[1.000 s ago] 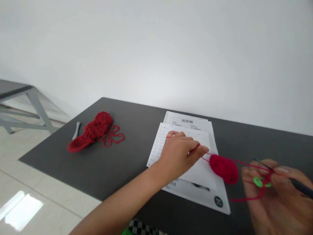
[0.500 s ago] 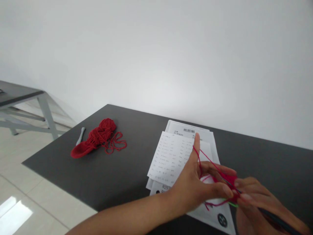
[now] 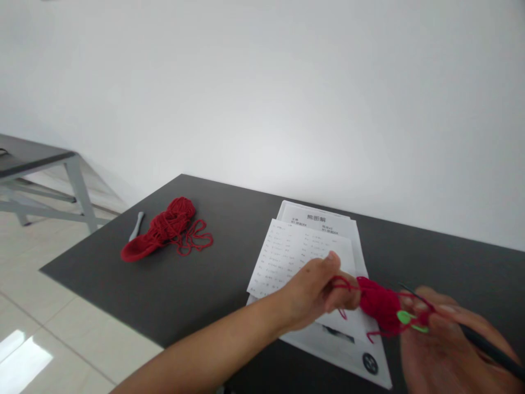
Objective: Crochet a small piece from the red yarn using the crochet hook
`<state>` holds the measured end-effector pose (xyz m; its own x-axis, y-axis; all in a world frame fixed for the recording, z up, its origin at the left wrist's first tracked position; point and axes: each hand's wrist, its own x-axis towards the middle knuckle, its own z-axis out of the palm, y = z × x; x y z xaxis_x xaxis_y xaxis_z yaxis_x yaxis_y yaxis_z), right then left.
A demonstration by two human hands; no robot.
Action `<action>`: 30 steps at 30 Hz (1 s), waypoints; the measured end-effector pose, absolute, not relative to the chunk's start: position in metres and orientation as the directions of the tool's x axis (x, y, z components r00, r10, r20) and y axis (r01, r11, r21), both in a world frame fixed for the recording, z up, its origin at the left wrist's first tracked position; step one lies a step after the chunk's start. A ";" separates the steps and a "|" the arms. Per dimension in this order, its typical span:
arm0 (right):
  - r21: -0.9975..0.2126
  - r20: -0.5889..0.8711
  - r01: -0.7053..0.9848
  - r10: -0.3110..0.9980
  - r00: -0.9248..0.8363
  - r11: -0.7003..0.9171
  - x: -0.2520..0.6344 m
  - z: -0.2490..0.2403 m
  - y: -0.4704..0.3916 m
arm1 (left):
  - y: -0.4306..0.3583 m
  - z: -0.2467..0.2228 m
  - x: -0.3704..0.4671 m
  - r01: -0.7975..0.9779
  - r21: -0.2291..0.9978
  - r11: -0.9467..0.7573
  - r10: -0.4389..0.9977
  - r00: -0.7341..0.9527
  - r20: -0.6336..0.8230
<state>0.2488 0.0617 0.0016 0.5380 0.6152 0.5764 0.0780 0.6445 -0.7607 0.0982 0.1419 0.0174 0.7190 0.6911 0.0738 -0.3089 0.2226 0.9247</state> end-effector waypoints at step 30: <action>-0.726 0.677 0.494 0.625 0.388 0.479 0.226 -0.004 0.056 | 0.113 0.034 0.099 -0.200 0.955 0.221 0.901 0.415 -0.122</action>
<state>0.2260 0.0558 -0.0043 0.3883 0.6255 0.6767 0.4938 0.4788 -0.7259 0.0987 0.1130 0.0339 0.4154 0.9015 -0.1219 -0.1995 0.2210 0.9546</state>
